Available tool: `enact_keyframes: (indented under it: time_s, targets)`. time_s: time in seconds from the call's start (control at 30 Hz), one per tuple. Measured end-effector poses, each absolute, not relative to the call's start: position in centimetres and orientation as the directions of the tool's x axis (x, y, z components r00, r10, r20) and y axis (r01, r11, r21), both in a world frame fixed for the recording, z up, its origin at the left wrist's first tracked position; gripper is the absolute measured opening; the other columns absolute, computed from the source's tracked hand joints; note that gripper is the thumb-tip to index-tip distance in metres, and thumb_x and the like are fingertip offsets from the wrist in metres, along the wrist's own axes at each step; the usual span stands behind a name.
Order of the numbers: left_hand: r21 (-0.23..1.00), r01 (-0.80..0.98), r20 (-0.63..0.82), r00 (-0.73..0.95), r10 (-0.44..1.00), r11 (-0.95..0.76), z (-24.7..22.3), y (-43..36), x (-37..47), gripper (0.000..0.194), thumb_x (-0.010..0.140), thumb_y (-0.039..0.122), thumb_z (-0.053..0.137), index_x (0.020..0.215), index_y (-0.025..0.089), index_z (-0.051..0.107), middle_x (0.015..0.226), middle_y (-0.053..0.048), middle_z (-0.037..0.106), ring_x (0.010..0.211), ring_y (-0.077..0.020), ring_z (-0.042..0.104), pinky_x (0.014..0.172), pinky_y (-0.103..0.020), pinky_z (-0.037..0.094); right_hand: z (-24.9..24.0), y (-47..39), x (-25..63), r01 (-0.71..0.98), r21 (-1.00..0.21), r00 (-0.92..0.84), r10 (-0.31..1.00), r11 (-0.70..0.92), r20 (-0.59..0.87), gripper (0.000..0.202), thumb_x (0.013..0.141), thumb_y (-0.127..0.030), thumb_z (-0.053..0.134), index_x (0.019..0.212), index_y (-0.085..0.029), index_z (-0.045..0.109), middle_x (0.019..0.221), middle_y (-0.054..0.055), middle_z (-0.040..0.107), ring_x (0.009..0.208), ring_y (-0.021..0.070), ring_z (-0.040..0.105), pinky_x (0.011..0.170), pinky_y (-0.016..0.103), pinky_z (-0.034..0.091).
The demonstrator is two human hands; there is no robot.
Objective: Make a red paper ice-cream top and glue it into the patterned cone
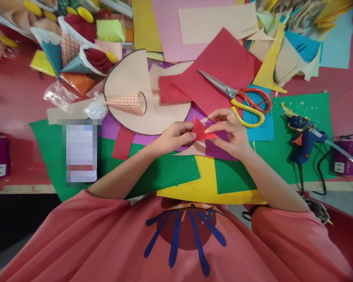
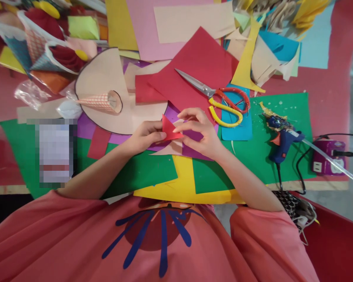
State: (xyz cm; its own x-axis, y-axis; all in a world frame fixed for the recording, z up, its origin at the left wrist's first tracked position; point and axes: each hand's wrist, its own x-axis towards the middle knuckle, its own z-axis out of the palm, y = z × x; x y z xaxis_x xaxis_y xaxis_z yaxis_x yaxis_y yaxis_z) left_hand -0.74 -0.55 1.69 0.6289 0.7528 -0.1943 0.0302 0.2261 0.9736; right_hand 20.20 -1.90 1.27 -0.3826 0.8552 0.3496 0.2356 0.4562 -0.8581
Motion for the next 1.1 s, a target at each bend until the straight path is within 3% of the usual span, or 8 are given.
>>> enact_keyframes:
  time_s: [0.13, 0.27, 0.43, 0.63, 0.8, 0.9, 1.1]
  targets:
    - [0.985, 0.067, -0.166, 0.598, 0.784, 0.157, 1.3, -0.6, -0.8, 0.028, 0.082, 0.037, 0.059, 0.068, 0.017, 0.046, 0.055, 0.005, 0.047, 0.045, -0.0039, 0.038, 0.043, -0.018, 0.031, 1.6, -2.1, 20.0, 0.24, -0.9, -0.349, 0.897, 0.365, 0.271, 0.005, 0.084, -0.031, 0.066, 0.083, -0.031, 0.072, 0.115, 0.002, 0.062, 0.113, 0.0211, 0.059, 0.097, 0.044, 0.05]
    - [0.993, 0.12, -0.078, 0.526, 0.847, 0.017, 1.1, -0.6, -0.8, 0.03, 0.086, 0.045, 0.056, 0.074, 0.017, 0.05, 0.065, 0.003, 0.053, 0.057, -0.0068, 0.051, 0.054, -0.02, 0.042, 1.5, -2.1, 20.0, 0.24, -0.908, -0.295, 0.917, 0.342, 0.268, 0.006, 0.084, -0.033, 0.067, 0.082, -0.029, 0.072, 0.111, 0.003, 0.066, 0.106, 0.021, 0.062, 0.094, 0.044, 0.051]
    - [0.971, 0.196, 0.016, 0.516, 0.856, -0.137, 1.1, -0.9, -0.6, 0.034, 0.08, 0.049, 0.065, 0.078, 0.016, 0.057, 0.068, 0.002, 0.058, 0.06, -0.0064, 0.05, 0.057, -0.02, 0.042, 1.3, -2.1, 19.8, 0.282, -0.89, -0.234, 0.926, 0.357, 0.297, 0.008, 0.083, -0.031, 0.067, 0.077, -0.026, 0.068, 0.097, 0.003, 0.07, 0.093, 0.0194, 0.064, 0.086, 0.042, 0.053]
    - [0.938, 0.246, 0.104, 0.472, 0.875, -0.244, 0.9, -1.1, -0.4, 0.03, 0.085, 0.044, 0.06, 0.078, 0.015, 0.06, 0.067, 0.001, 0.06, 0.06, -0.0069, 0.05, 0.057, -0.019, 0.042, 1.2, -2.1, 19.6, 0.242, -0.91, -0.216, 0.933, 0.338, 0.288, 0.014, 0.083, -0.031, 0.068, 0.073, -0.023, 0.062, 0.09, 0.002, 0.067, 0.089, 0.0171, 0.064, 0.083, 0.038, 0.053]
    - [0.924, 0.261, 0.137, 0.459, 0.878, -0.28, 1.0, -1.1, -0.3, 0.028, 0.085, 0.041, 0.06, 0.072, 0.015, 0.058, 0.063, 0.002, 0.057, 0.056, -0.0065, 0.048, 0.054, -0.019, 0.04, 1.0, -2.2, 19.4, 0.167, -0.967, -0.178, 0.971, 0.191, 0.161, 0.023, 0.081, -0.04, 0.07, 0.078, -0.023, 0.055, 0.089, 0.001, 0.064, 0.09, 0.0158, 0.063, 0.084, 0.035, 0.053]
    - [0.924, 0.266, 0.122, 0.479, 0.869, -0.276, 1.3, -1.1, -0.3, 0.028, 0.086, 0.039, 0.058, 0.07, 0.016, 0.056, 0.061, 0.002, 0.056, 0.055, -0.0066, 0.047, 0.053, -0.019, 0.039, 0.9, -2.3, 19.2, 0.053, -0.996, -0.158, 0.985, 0.077, 0.068, 0.032, 0.077, -0.044, 0.074, 0.08, -0.023, 0.05, 0.086, -0.001, 0.062, 0.083, 0.0123, 0.064, 0.076, 0.028, 0.054]
    - [0.933, 0.267, 0.095, 0.465, 0.88, -0.241, 1.4, -1.2, -0.4, 0.029, 0.087, 0.04, 0.057, 0.072, 0.016, 0.06, 0.063, 0.0, 0.061, 0.055, -0.0076, 0.053, 0.055, -0.02, 0.043, 1.1, -2.1, 19.0, -0.008, -0.999, -0.146, 0.988, 0.045, 0.046, 0.035, 0.074, -0.043, 0.076, 0.08, -0.024, 0.048, 0.081, -0.003, 0.063, 0.075, 0.0095, 0.063, 0.068, 0.024, 0.053]
